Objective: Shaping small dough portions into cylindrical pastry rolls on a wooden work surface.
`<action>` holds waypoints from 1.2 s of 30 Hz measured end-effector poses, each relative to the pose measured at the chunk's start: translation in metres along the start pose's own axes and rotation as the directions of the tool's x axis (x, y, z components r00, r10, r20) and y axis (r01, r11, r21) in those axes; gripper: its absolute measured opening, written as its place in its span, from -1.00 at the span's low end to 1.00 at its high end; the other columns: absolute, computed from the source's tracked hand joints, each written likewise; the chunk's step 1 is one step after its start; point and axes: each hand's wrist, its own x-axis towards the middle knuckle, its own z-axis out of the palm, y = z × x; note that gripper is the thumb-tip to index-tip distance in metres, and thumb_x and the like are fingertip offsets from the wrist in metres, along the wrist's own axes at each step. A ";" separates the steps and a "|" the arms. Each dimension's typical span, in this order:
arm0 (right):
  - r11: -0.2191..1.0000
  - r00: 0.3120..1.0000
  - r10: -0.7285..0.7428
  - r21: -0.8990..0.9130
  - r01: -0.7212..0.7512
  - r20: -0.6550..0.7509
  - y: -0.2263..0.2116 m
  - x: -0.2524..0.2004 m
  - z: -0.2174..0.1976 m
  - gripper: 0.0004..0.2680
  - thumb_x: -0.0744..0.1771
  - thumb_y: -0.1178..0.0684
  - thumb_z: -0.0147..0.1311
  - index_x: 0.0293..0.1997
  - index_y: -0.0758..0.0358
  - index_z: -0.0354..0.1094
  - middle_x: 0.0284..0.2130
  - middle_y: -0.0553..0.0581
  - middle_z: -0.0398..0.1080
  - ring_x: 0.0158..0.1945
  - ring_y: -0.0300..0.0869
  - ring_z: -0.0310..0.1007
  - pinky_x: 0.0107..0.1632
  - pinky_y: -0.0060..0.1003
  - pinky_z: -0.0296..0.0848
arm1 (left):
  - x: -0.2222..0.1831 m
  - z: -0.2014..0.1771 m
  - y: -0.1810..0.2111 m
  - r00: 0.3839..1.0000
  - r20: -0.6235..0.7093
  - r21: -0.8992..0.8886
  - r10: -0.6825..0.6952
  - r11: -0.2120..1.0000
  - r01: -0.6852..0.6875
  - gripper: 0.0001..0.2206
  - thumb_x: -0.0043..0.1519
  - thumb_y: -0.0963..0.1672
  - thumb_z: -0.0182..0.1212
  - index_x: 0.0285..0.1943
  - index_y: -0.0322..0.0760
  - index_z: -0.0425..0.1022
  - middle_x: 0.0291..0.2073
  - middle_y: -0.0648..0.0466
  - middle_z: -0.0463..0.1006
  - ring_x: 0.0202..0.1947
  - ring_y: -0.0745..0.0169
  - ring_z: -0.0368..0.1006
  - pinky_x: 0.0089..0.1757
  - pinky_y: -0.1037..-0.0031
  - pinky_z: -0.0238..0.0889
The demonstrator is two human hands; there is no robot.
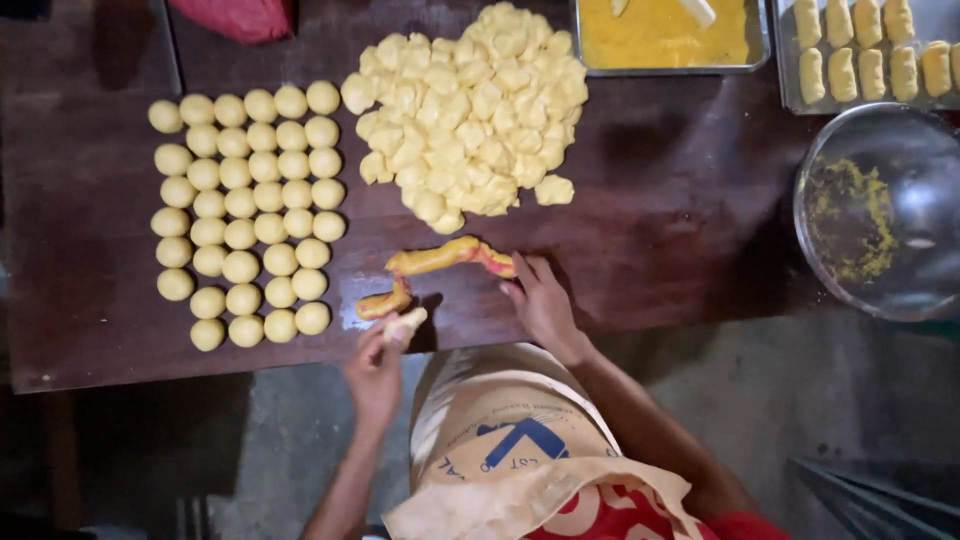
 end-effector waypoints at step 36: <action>0.571 0.937 0.338 0.773 -0.275 0.084 0.118 -0.026 -0.131 -0.81 0.34 0.06 0.46 0.01 0.25 0.68 -0.39 0.08 0.58 -0.42 -0.27 0.50 -0.30 -0.37 0.58 | -0.012 0.295 0.085 0.709 0.599 -0.214 -0.371 0.780 0.588 -0.62 0.24 -0.10 0.63 0.19 -0.37 0.72 -0.14 -0.03 0.63 -0.24 0.18 0.65 -0.14 0.42 0.70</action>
